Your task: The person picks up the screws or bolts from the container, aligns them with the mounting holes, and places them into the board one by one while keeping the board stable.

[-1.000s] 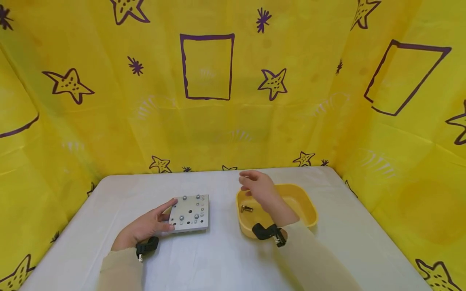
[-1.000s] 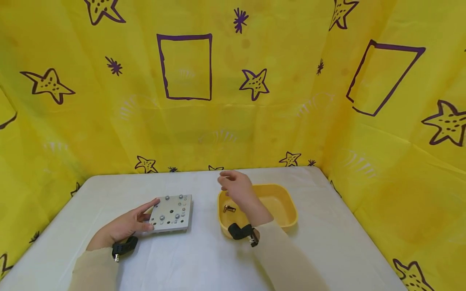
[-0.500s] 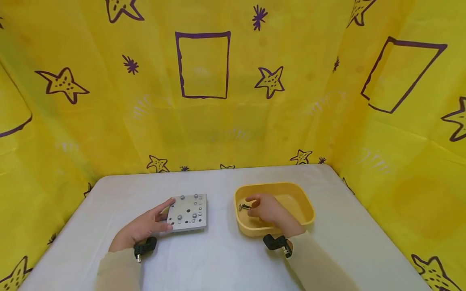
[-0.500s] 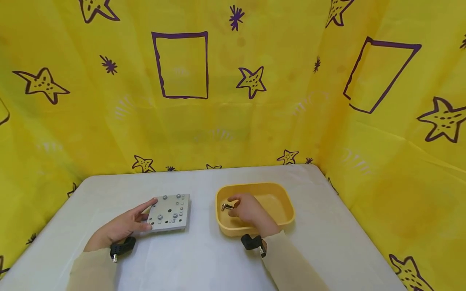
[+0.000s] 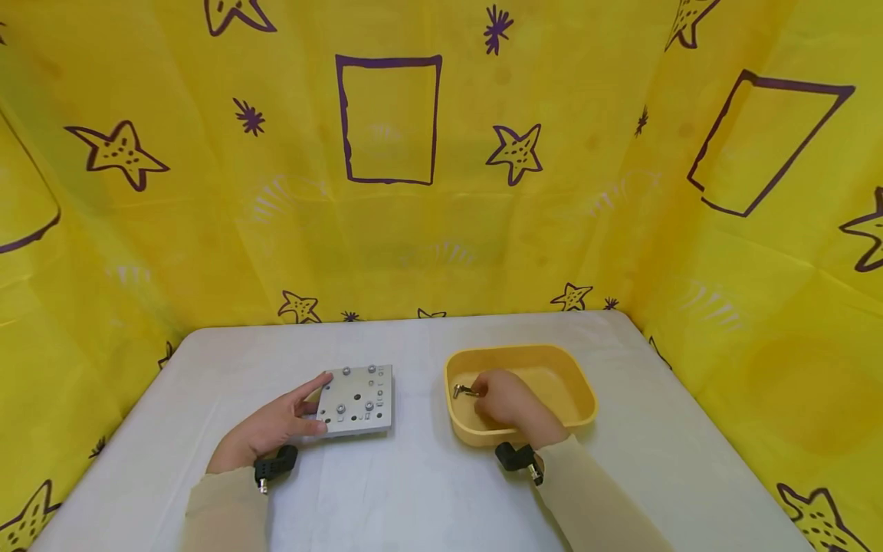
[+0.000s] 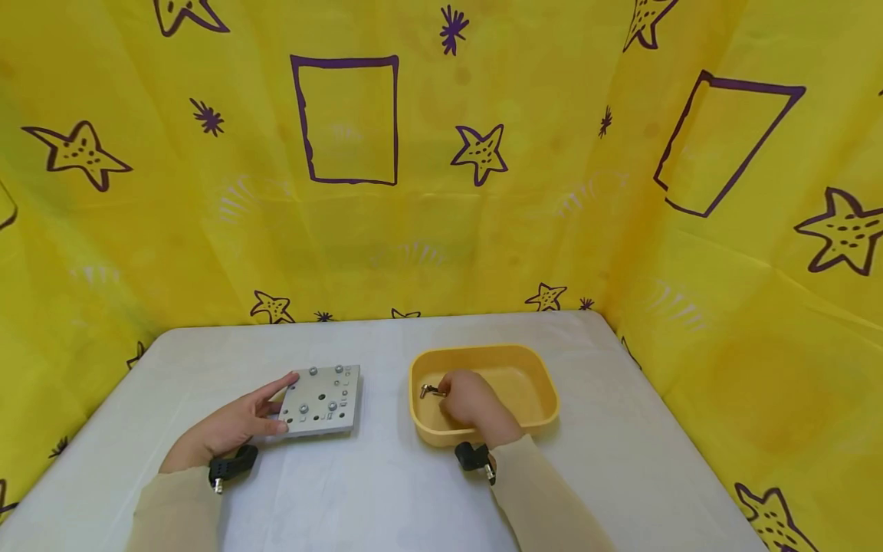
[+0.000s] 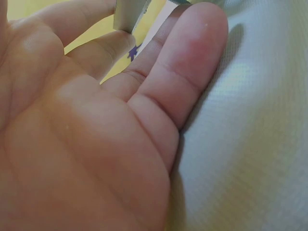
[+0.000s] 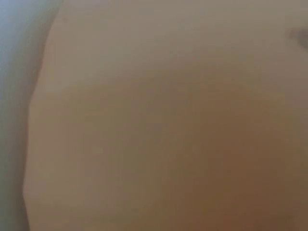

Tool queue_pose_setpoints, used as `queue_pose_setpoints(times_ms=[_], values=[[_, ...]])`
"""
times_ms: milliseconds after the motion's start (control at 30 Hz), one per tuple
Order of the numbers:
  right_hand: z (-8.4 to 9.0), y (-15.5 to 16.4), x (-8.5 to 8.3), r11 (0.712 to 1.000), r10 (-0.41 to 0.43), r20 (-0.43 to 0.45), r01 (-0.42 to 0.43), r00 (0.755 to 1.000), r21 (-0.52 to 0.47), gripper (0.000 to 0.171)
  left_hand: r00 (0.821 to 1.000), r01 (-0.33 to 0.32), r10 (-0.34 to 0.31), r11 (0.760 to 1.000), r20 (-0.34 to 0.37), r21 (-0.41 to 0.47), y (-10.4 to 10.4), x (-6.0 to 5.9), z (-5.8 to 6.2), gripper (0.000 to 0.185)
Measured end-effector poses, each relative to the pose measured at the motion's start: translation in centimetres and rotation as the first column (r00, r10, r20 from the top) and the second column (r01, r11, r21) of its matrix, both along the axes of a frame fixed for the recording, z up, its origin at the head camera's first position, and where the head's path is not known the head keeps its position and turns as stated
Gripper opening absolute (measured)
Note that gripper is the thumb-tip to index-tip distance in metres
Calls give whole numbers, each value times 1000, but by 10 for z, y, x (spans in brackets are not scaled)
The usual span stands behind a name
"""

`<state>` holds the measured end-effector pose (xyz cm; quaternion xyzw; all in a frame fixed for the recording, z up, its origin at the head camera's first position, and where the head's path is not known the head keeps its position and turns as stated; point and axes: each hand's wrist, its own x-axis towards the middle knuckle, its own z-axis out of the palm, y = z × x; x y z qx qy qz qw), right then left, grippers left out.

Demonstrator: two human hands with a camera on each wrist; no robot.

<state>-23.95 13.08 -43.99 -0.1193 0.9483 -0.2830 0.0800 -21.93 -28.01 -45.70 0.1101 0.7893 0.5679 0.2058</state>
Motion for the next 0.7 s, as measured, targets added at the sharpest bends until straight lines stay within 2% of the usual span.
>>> queue_pose_setpoints(times_ms=[167, 367, 600, 700], values=[[0, 2, 0, 998, -30, -40, 32, 999, 55, 14, 1000, 13, -13, 1000, 3, 16, 0, 0, -1, 98], [-3, -1, 1, 997, 28, -107, -19, 994, 79, 17, 1000, 12, -12, 1000, 7, 26, -2, -1, -6, 99], [3, -5, 5, 973, 125, -214, -77, 969, 219, 3, 1000, 14, -14, 999, 0, 33, -4, -3, -6, 101], [6, -7, 5, 964, 140, -226, -81, 964, 253, 7, 1000, 8, -8, 1000, 0, 14, -3, -3, -5, 100]])
